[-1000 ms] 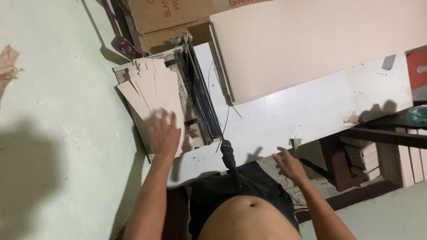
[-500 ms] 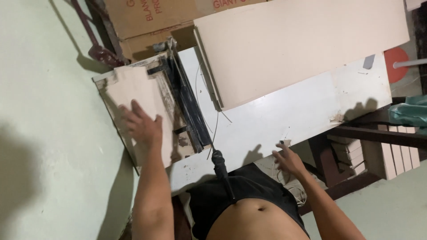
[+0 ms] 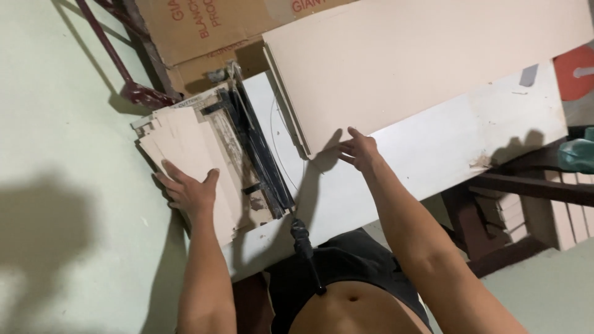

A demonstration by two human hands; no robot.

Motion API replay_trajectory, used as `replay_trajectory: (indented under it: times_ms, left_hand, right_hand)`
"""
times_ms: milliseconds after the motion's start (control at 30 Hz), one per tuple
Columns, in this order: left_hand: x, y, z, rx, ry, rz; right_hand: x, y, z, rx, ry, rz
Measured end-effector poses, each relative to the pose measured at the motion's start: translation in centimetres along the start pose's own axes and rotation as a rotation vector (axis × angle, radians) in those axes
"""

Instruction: The person uses a manual paper cutter to slice a large sheet of cardboard into smaller pieces. They repeatedly position the cardboard against the cutter's guide, press down the lever to make a cut, and then remove the cut piece to repeat the process.

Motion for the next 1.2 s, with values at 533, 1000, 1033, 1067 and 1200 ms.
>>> replay_trajectory:
  times_ms: [533, 1000, 1033, 1067, 1200]
  left_hand:
    - [-1.5, -2.1, 5.2, 0.104, -0.23, -0.053]
    - [-2.0, -2.9, 10.0, -0.046, -0.383, -0.283]
    - [-1.5, -3.2, 10.3, -0.076, -0.429, -0.311]
    - [-1.1, -3.5, 10.6, -0.107, -0.476, -0.339]
    - [2.4, -2.9, 11.4, -0.135, -0.586, -0.397]
  right_hand:
    - [-6.5, 3.0, -2.0, -0.152, 0.254, -0.258]
    - [14.4, 13.3, 0.0, -0.064, 0.048, -0.093]
    - [15.5, 12.6, 0.1, -0.068, 0.024, -0.116]
    - [16.7, 11.9, 0.2, -0.071, -0.001, -0.139]
    - [17.4, 6.4, 0.7, -0.133, -0.01, -0.04]
Point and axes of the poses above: each hand's wrist, its own z-axis away from the middle knuckle, its own y-axis out of the back of the hand, x = y × z, the point moved 6 cm from there along -z, towards the middle knuckle, and after that the axes turned 4 degrees about -z, right-handed, at the moved point
